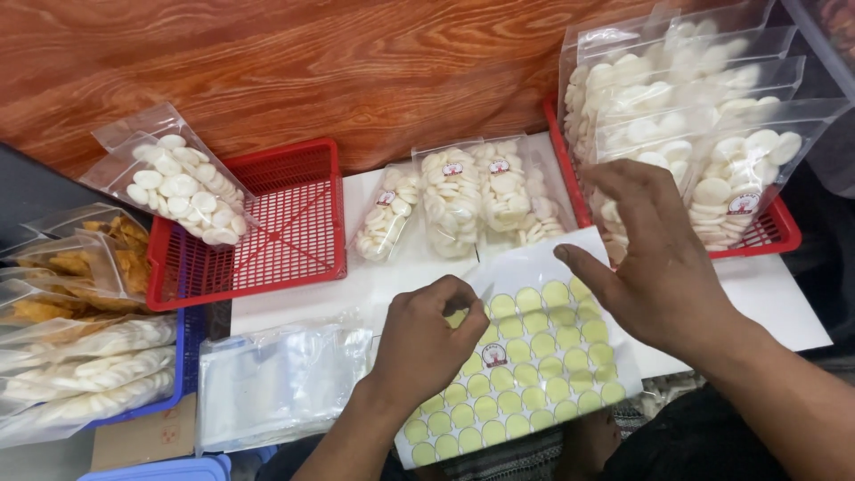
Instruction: The person labels small plastic bags containing white disk-shaped snacks by peeling round stickers from a sheet and applying them to each bag, then places the labeled bags into a red basket.
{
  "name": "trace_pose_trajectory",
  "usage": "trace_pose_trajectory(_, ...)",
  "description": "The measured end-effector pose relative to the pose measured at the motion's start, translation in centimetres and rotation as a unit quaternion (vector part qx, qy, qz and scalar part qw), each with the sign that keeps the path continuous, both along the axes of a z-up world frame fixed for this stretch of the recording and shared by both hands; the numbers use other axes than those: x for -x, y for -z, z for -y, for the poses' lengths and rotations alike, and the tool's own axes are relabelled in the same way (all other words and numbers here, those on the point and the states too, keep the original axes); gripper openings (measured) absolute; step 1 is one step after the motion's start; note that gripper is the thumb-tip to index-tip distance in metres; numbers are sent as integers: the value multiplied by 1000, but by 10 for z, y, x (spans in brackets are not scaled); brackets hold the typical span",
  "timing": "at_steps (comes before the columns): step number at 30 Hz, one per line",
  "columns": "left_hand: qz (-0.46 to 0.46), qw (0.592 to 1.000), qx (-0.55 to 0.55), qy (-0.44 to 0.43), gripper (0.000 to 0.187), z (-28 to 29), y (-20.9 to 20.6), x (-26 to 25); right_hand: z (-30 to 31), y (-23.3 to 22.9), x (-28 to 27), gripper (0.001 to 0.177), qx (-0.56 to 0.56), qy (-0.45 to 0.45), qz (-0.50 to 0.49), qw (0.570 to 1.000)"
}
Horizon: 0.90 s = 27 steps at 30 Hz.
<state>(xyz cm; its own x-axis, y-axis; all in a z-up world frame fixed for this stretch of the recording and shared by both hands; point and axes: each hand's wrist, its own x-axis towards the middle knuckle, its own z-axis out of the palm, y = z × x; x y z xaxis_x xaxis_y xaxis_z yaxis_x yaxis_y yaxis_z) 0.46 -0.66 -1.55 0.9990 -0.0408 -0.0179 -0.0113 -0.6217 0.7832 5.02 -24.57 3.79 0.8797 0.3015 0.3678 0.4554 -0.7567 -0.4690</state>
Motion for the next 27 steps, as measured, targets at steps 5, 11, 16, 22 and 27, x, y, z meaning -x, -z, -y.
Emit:
trace_pose_trajectory(5, 120, 991, -59, 16, 9, 5, 26, 0, -48, -25, 6, 26, -19, 33, -360, 932)
trace_pose_trajectory(11, 420, 897, -136, -16, 9, 10, 12, -2, -58, 15, -7, 20, -285, 46, -497, 818)
trace_pose_trajectory(16, 438, 889, -136, -1, 6, 11, 10, -2, -61, 22, -10, 13, -368, 59, -517, 770)
trace_pose_trajectory(22, 448, 884, -134, -17, 5, 15, 8, -3, -61, 30, -11, 12, -377, 48, -517, 767)
trace_pose_trajectory(27, 424, 896, -131, 4, 20, 12, 14, -4, -65, 26, -9, 6, -323, 91, -493, 803)
